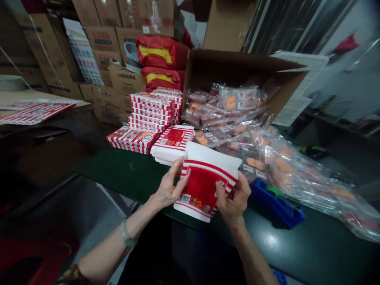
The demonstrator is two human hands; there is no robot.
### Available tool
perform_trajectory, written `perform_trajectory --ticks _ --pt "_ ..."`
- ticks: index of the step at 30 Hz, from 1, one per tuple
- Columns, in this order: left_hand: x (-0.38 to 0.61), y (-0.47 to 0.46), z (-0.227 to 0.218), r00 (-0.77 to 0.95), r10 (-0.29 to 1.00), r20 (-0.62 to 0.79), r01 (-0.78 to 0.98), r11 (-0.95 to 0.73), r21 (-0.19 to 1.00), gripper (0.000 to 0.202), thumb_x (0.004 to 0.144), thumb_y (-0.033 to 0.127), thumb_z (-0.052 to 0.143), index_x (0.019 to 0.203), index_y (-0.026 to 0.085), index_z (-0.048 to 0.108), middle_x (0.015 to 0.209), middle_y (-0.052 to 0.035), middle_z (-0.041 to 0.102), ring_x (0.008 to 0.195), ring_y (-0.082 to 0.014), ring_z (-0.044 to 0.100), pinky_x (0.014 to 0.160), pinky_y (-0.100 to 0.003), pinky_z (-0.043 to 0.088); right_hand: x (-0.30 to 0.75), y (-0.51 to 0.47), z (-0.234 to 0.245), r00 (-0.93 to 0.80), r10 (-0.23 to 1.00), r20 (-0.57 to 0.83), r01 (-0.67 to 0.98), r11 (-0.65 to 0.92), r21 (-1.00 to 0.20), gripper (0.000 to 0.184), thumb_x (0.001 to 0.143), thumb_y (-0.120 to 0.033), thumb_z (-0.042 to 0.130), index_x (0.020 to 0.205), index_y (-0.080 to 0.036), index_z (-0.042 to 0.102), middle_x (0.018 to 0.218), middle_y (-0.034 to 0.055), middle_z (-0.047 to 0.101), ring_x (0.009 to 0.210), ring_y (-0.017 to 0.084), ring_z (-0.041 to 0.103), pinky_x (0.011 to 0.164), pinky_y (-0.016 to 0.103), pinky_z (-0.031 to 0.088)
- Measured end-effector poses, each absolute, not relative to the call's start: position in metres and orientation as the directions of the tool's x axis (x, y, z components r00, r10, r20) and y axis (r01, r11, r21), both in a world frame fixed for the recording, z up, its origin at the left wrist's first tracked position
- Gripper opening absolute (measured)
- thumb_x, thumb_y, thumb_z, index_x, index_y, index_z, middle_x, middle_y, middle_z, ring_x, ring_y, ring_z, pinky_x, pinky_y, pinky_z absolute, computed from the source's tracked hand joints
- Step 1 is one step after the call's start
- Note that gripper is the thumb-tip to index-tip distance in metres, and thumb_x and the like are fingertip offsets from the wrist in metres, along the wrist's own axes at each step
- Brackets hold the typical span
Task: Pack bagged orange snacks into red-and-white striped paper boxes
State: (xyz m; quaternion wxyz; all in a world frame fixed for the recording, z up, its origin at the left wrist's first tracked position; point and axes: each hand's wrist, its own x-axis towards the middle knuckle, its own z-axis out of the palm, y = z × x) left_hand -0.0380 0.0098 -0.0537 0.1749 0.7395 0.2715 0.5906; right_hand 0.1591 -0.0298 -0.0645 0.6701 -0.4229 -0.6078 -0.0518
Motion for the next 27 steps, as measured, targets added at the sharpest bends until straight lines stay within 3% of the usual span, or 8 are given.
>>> perform_trajectory --ticks 3,9,12,14,17,19,23,27 --pt "-0.039 0.009 -0.031 0.099 0.597 0.796 0.233 -0.792 0.565 0.055 0.084 0.018 0.055 0.136 0.023 0.039 0.127 -0.0118 0.057 0.111 -0.0205 0.059 0.094 -0.031 0.047 0.158 -0.032 -0.068 0.228 0.381 0.896 0.653 0.623 -0.430 0.072 0.074 -0.017 0.067 0.137 -0.024 0.033 0.114 0.0140 0.056 0.089 0.023 0.065 0.069 0.037 0.058" --pt "-0.030 -0.001 0.004 -0.036 0.551 0.834 0.246 -0.804 0.542 0.011 0.086 0.020 0.052 0.088 0.019 0.063 0.074 -0.0006 0.063 0.068 -0.0113 0.059 0.065 -0.021 0.048 0.164 -0.038 -0.043 0.035 0.354 0.934 0.707 0.652 -0.274 0.070 0.074 -0.016 0.068 0.135 -0.025 0.036 0.103 0.0089 0.061 0.086 0.021 0.063 0.068 0.034 0.057" --pt "-0.027 -0.011 0.011 -0.118 0.582 0.804 0.220 -0.774 0.593 0.023 0.090 0.020 0.045 0.073 0.018 0.061 0.066 0.0001 0.058 0.064 -0.0105 0.056 0.063 -0.022 0.046 0.166 -0.047 -0.016 -0.043 0.389 0.920 0.679 0.687 -0.258 0.045 0.080 -0.019 0.061 0.123 -0.023 0.047 0.089 0.0047 0.061 0.077 0.018 0.062 0.062 0.029 0.054" --pt "-0.026 -0.015 0.012 -0.135 0.600 0.788 0.215 -0.759 0.615 0.024 0.089 0.020 0.047 0.070 0.017 0.061 0.075 -0.0016 0.062 0.072 -0.0115 0.059 0.069 -0.023 0.046 0.164 -0.052 0.000 -0.007 0.431 0.902 0.670 0.672 -0.315 0.021 0.086 -0.018 0.050 0.106 -0.022 0.056 0.086 0.0038 0.060 0.077 0.016 0.061 0.065 0.028 0.052" --pt "-0.024 -0.014 0.010 -0.199 0.658 0.726 0.103 -0.723 0.683 0.011 0.084 0.019 0.056 0.075 0.018 0.063 0.086 -0.0021 0.065 0.080 -0.0123 0.061 0.076 -0.023 0.047 0.159 -0.057 0.016 0.147 0.522 0.840 0.634 0.603 -0.485 0.015 0.088 -0.015 0.045 0.082 -0.020 0.057 0.087 0.0037 0.059 0.080 0.014 0.060 0.070 0.027 0.049" --pt "-0.023 -0.010 0.010 -0.244 0.751 0.614 -0.115 -0.651 0.750 0.010 0.079 0.019 0.062 0.089 0.022 0.061 0.081 0.0008 0.065 0.073 -0.0105 0.061 0.069 -0.021 0.048 0.157 -0.057 0.021 0.248 0.597 0.763 0.483 0.607 -0.632 0.007 0.086 -0.017 0.051 0.089 -0.022 0.054 0.085 0.0021 0.059 0.075 0.013 0.060 0.065 0.025 0.050" --pt "-0.022 -0.005 0.017 -0.037 0.915 0.401 -0.431 -0.377 0.820 0.028 0.074 0.017 0.060 0.102 0.024 0.060 0.074 0.0023 0.065 0.058 -0.0088 0.058 0.056 -0.019 0.048 0.167 -0.054 0.032 0.141 0.819 0.555 0.186 0.529 -0.828 0.031 0.085 -0.023 0.054 0.115 -0.025 0.048 0.084 0.0009 0.061 0.072 0.014 0.062 0.062 0.025 0.052" --pt "-0.024 -0.005 0.028 0.005 0.945 0.328 -0.437 -0.293 0.851 0.013 0.067 0.014 0.060 0.078 0.019 0.065 0.065 0.0017 0.064 0.054 -0.0096 0.057 0.054 -0.021 0.048 0.177 -0.053 0.050 0.017 0.833 0.553 0.409 0.499 -0.764 0.004 0.080 -0.020 0.058 0.083 -0.020 0.061 0.082 0.0021 0.060 0.070 0.012 0.059 0.056 0.021 0.050"
